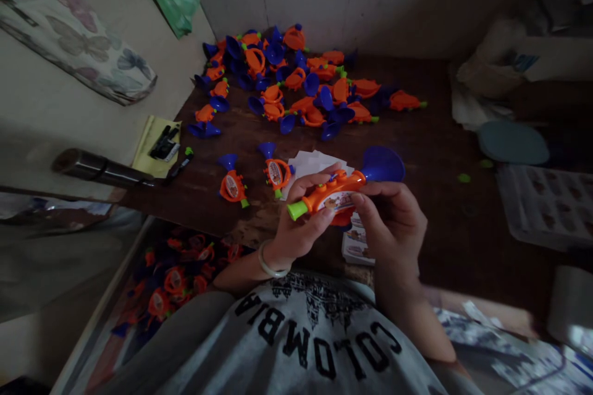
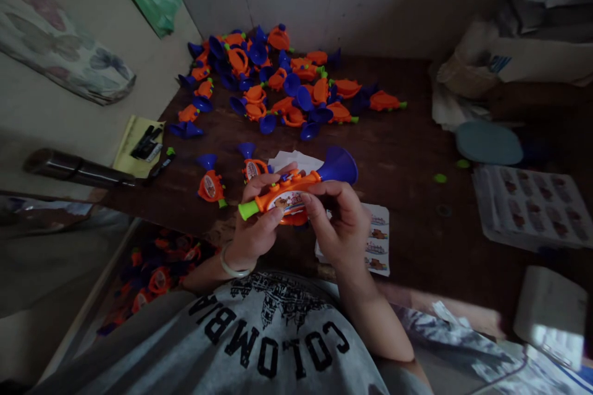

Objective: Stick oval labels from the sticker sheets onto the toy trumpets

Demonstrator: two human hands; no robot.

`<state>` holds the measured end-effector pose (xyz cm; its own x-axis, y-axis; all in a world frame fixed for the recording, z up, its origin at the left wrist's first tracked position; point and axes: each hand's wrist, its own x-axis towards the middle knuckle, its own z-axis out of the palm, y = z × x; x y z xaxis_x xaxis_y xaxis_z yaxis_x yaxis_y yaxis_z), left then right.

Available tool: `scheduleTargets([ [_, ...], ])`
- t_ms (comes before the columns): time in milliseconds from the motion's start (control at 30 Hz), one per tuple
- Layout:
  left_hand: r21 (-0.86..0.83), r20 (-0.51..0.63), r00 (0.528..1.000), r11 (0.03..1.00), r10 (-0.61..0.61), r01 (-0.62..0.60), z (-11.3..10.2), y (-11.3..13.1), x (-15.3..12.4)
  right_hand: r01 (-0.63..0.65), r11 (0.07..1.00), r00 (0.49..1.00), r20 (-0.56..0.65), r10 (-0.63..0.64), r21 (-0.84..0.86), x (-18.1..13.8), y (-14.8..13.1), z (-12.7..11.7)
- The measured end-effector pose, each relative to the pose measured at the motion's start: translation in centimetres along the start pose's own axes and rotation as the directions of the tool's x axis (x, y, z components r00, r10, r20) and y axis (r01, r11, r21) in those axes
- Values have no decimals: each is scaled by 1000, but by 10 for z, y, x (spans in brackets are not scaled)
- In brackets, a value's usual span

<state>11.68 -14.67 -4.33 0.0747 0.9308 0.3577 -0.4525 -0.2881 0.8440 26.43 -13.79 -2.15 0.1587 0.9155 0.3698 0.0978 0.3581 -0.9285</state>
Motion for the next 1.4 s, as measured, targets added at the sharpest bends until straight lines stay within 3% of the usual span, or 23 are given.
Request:
scheduleTargets([
  [367,183,-34,997,981,65,-58,1,5,0,138,949,990,56,-127,-285,4,-2,1],
  [433,205,-40,997,977,66,-57,0,5,0,178,911,984,62,-167,-373,6,-1,0],
  [567,171,-36,996,983,76,-69,-2,3,0,241,803,948,-45,-315,-545,10,0,0],
  [700,236,-15,997,969,82,-76,-9,5,-3,329,726,929,69,-364,-604,19,8,-2],
  [800,535,-85,972,833,221,-143,-39,11,-2,242,673,956,55,-287,-699,29,28,-15],
  [900,878,-97,926,469,364,-93,-94,16,1,112,617,989,149,9,-779,33,55,-29],
  [967,973,-93,956,227,277,29,-131,17,2,86,580,952,239,192,-810,30,71,-32],
  [1033,990,-143,983,35,113,140,-159,16,1,84,530,913,278,300,-844,22,83,-27],
  [1133,974,-191,976,-143,-103,175,-168,9,-4,119,431,879,297,373,-895,11,94,-14],
  [1200,986,-115,982,-135,-149,95,-156,-2,-8,143,376,864,301,404,-915,6,97,-7],
  [1267,998,43,985,-39,-169,-50,-136,-17,-12,150,343,857,295,423,-927,4,99,-4],
  [1333,978,208,950,81,-233,-194,-114,-35,-17,141,339,865,283,414,-930,4,102,-4],
  [1400,957,286,899,148,-332,-249,-95,-50,-22,110,401,887,272,373,-909,4,104,-6],
])
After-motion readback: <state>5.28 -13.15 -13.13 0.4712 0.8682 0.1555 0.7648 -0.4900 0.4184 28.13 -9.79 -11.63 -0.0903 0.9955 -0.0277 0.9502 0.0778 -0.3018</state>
